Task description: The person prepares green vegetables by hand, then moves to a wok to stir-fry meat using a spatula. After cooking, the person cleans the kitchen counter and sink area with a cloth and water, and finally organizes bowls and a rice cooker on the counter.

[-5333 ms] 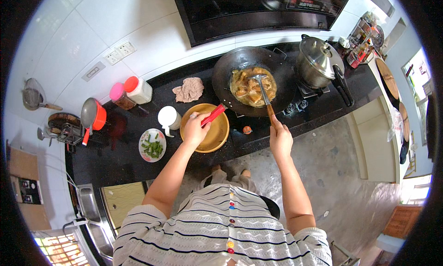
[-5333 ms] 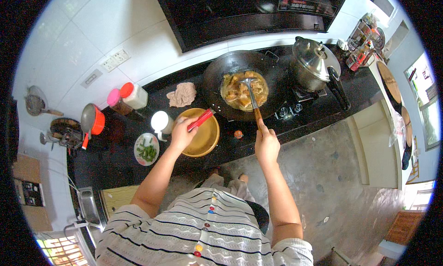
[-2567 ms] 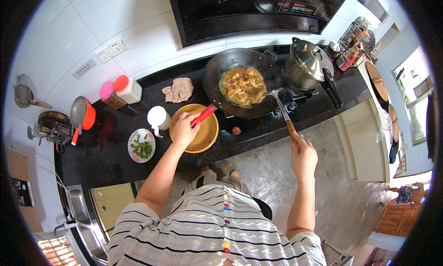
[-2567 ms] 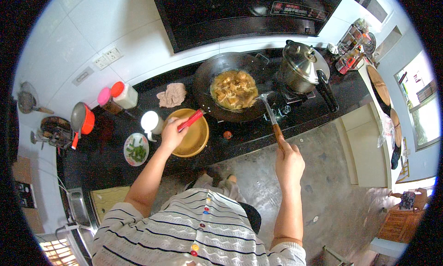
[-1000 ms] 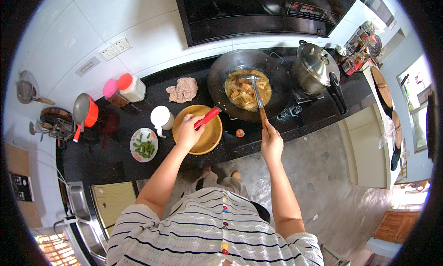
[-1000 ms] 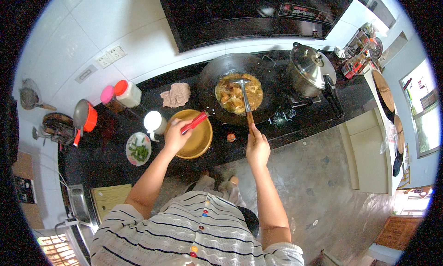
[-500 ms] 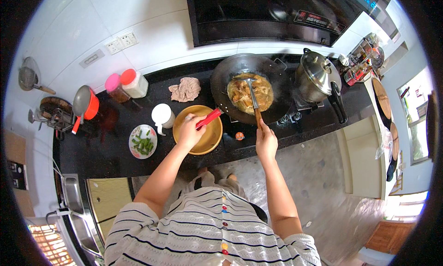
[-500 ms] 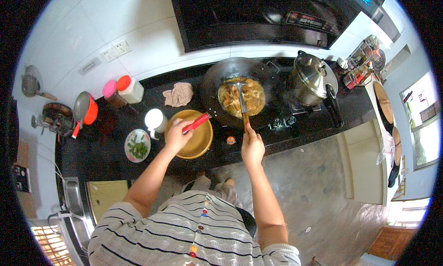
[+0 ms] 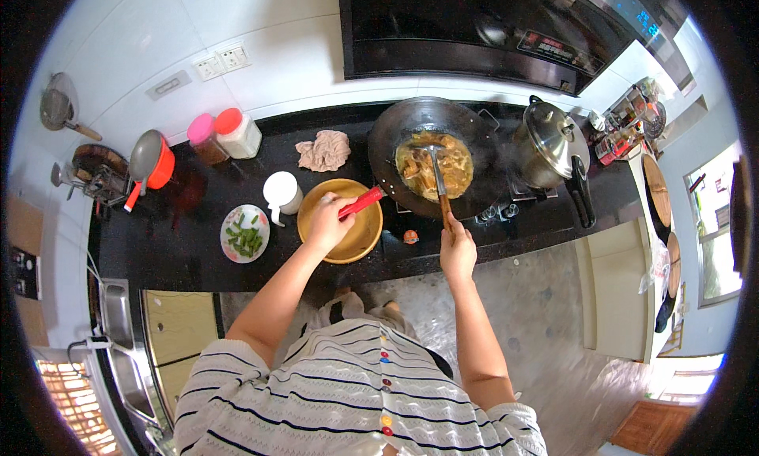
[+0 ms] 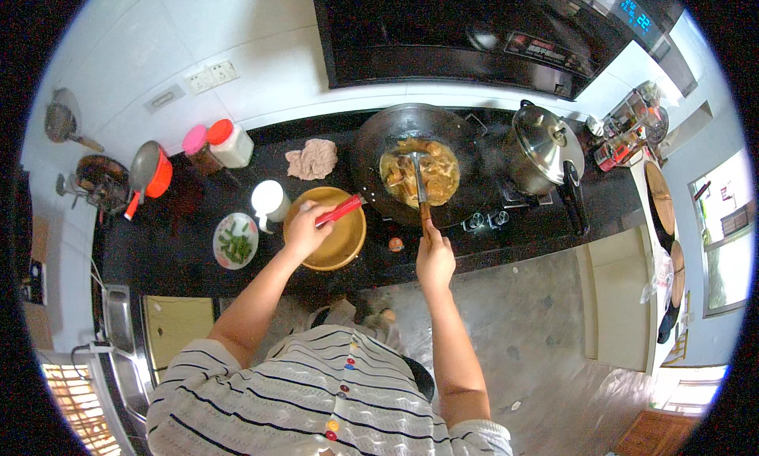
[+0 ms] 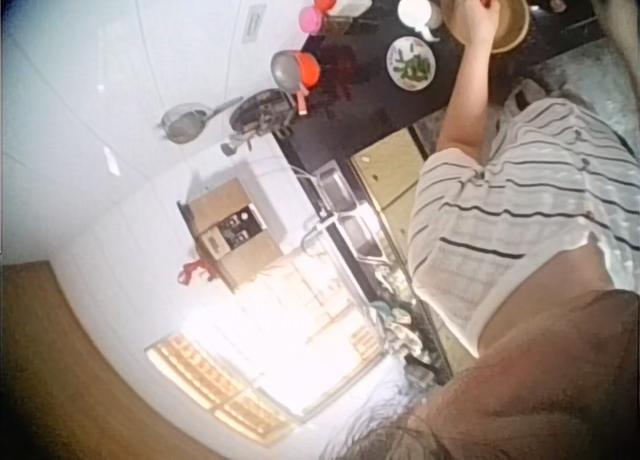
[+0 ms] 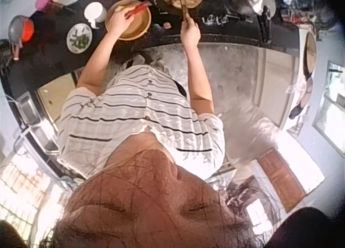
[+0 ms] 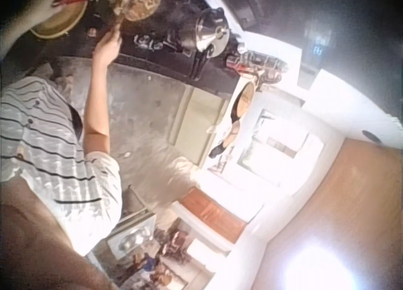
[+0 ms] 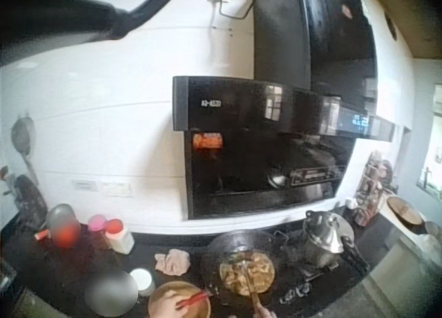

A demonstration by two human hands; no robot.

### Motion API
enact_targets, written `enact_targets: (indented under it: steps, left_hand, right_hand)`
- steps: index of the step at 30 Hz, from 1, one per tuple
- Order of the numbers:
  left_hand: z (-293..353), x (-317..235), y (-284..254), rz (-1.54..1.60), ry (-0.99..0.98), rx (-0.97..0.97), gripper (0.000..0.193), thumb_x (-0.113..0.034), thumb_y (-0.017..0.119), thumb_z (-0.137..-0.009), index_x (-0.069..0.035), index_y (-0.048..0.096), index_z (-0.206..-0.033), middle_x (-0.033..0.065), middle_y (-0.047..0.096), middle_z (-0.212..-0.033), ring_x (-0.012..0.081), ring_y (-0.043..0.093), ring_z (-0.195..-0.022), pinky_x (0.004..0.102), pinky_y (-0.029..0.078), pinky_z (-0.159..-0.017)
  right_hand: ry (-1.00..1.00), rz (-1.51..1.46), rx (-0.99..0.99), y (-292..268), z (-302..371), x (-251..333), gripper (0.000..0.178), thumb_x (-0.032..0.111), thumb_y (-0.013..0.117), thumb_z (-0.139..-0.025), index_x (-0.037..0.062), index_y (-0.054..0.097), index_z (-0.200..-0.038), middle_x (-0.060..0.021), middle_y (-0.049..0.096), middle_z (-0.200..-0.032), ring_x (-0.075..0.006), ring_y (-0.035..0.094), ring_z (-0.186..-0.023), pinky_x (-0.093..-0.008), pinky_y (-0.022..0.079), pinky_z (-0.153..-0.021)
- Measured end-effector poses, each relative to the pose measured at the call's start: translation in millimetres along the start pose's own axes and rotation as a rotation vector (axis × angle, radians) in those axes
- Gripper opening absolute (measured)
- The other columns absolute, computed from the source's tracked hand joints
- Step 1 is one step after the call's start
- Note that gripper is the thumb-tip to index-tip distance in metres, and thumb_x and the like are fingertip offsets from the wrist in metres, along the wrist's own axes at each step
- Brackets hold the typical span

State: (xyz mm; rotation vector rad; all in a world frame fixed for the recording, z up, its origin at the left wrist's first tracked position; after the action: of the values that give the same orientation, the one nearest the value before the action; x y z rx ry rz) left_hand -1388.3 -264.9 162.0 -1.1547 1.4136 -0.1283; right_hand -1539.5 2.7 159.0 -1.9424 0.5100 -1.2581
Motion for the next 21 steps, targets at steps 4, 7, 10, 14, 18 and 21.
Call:
enact_targets:
  steps: [4,7,10,14,18,21]
  left_hand:
    - [3.5,3.6,-0.7,-0.009,-0.021,-0.024,0.035,-0.012,0.071,-0.073,-0.012,0.069,-0.108,0.0164,0.056,-0.108,0.0332,0.056,-0.102,0.0394,0.047,-0.086]
    - [14.2,-27.6,-17.8,-0.290,0.020,-0.098,0.039,-0.009,0.071,-0.069,-0.014,0.066,-0.108,0.0147,0.049,-0.115,0.0342,0.046,-0.111,0.0424,0.039,-0.094]
    - [33.6,-36.9,-21.2,-0.285,-0.022,-0.157,0.041,-0.006,0.069,-0.067,-0.016,0.061,-0.106,0.0132,0.045,-0.116,0.0349,0.039,-0.114,0.0463,0.032,-0.098]
    - [84.0,-38.3,-28.0,-0.269,-0.031,-0.221,0.039,0.004,0.060,-0.063,-0.017,0.060,-0.097,0.0119,0.045,-0.112,0.0369,0.039,-0.113,0.0492,0.033,-0.095]
    - [138.4,-24.4,-38.2,-0.226,-0.035,-0.231,0.033,0.009,0.056,-0.063,-0.016,0.060,-0.084,0.0084,0.047,-0.109,0.0360,0.041,-0.113,0.0492,0.033,-0.092]
    - [183.5,4.8,-41.7,-0.295,-0.087,-0.223,0.033,0.005,0.058,-0.064,-0.018,0.058,-0.088,0.0028,0.055,-0.103,0.0321,0.050,-0.106,0.0482,0.033,-0.092]
  right_hand:
    - [-0.058,-0.058,0.006,4.1,10.0,6.1,0.043,0.011,0.065,-0.084,0.0099,0.058,-0.126,-0.0197,0.051,-0.110,-0.0386,0.062,-0.086,-0.0443,0.052,-0.071]
    - [-0.052,-0.108,0.052,-2.6,13.0,17.4,0.050,0.001,0.064,-0.075,0.0035,0.056,-0.124,-0.0220,0.039,-0.119,-0.0395,0.050,-0.102,-0.0444,0.045,-0.086]
    - [-0.228,-0.012,-0.082,-19.1,22.9,32.5,0.061,-0.007,0.058,-0.064,0.0031,0.052,-0.124,-0.0234,0.038,-0.119,-0.0399,0.038,-0.106,-0.0476,0.033,-0.096]
    - [-0.459,-0.051,-0.088,-19.0,55.2,69.4,0.047,-0.011,0.054,-0.062,0.0181,0.069,-0.095,-0.0112,0.044,-0.119,-0.0349,0.037,-0.120,-0.0451,0.027,-0.098]
    - [-0.662,-0.337,0.100,2.3,86.3,105.1,0.031,-0.010,0.058,-0.063,0.0146,0.069,-0.077,-0.0056,0.054,-0.100,-0.0274,0.049,-0.101,-0.0392,0.034,-0.090]
    - [-0.465,-0.610,0.372,46.1,103.2,105.8,0.047,-0.010,0.047,-0.074,0.0073,0.060,-0.115,-0.0118,0.056,-0.103,-0.0218,0.058,-0.082,-0.0352,0.048,-0.074]
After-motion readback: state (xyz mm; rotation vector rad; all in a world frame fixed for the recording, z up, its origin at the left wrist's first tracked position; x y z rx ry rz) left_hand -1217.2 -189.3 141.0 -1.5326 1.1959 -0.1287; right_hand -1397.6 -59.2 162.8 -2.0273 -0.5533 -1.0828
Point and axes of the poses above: each hand's wrist, its own z-axis away from the middle knuckle, its own y-axis out of the palm, x = y × z, the point moved 10 cm from there along -z, towards the middle knuckle
